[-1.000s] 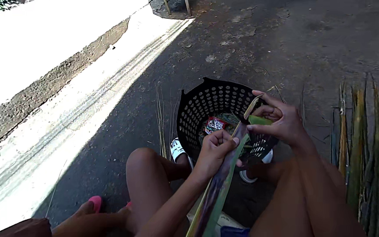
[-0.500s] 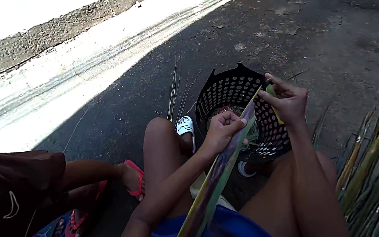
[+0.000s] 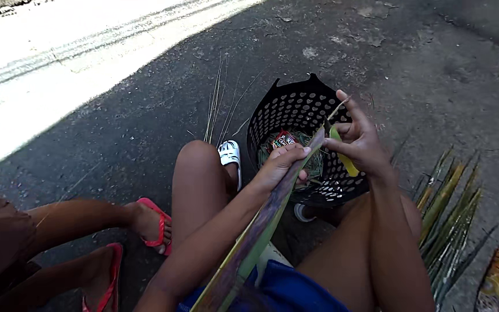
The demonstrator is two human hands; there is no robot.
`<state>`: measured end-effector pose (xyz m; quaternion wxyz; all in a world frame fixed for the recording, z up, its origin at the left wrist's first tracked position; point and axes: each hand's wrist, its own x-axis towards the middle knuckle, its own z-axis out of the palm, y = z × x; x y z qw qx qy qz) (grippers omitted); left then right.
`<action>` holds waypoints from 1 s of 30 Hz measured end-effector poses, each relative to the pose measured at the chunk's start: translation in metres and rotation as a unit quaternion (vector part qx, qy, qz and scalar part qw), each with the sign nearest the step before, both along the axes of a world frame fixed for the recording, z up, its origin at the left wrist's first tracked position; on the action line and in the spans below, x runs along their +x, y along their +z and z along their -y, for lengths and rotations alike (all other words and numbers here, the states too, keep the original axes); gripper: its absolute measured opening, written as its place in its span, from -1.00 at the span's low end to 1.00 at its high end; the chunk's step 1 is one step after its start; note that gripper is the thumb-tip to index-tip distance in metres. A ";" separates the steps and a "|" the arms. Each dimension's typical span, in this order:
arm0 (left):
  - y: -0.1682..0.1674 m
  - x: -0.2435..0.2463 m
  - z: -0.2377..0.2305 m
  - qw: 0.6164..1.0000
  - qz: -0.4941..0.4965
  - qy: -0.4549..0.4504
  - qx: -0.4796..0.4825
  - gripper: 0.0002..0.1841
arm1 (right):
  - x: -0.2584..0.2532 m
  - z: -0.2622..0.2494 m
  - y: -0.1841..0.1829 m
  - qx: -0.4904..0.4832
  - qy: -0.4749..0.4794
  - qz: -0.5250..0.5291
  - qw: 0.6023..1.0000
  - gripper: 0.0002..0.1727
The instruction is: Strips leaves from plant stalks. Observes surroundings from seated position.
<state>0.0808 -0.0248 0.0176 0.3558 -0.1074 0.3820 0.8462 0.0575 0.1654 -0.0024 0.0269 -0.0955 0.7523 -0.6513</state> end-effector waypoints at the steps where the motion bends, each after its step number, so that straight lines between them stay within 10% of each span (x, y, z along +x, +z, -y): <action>1: 0.000 0.000 -0.001 0.999 0.030 -0.003 0.034 -0.58 | 0.000 0.002 0.000 0.004 -0.002 0.000 1.000 0.08; 6: -0.008 0.002 -0.006 0.966 0.157 0.013 0.204 -0.51 | -0.001 0.000 0.003 0.028 -0.022 0.002 0.999 0.16; 19: -0.011 0.007 -0.008 0.963 0.178 -0.001 0.200 -0.51 | 0.001 -0.014 0.004 0.199 -0.102 -0.122 0.967 -0.54; 30: -0.003 0.014 -0.007 0.996 -0.070 -0.018 -0.059 -0.56 | 0.007 -0.021 0.005 0.048 -0.036 -0.063 0.996 -0.29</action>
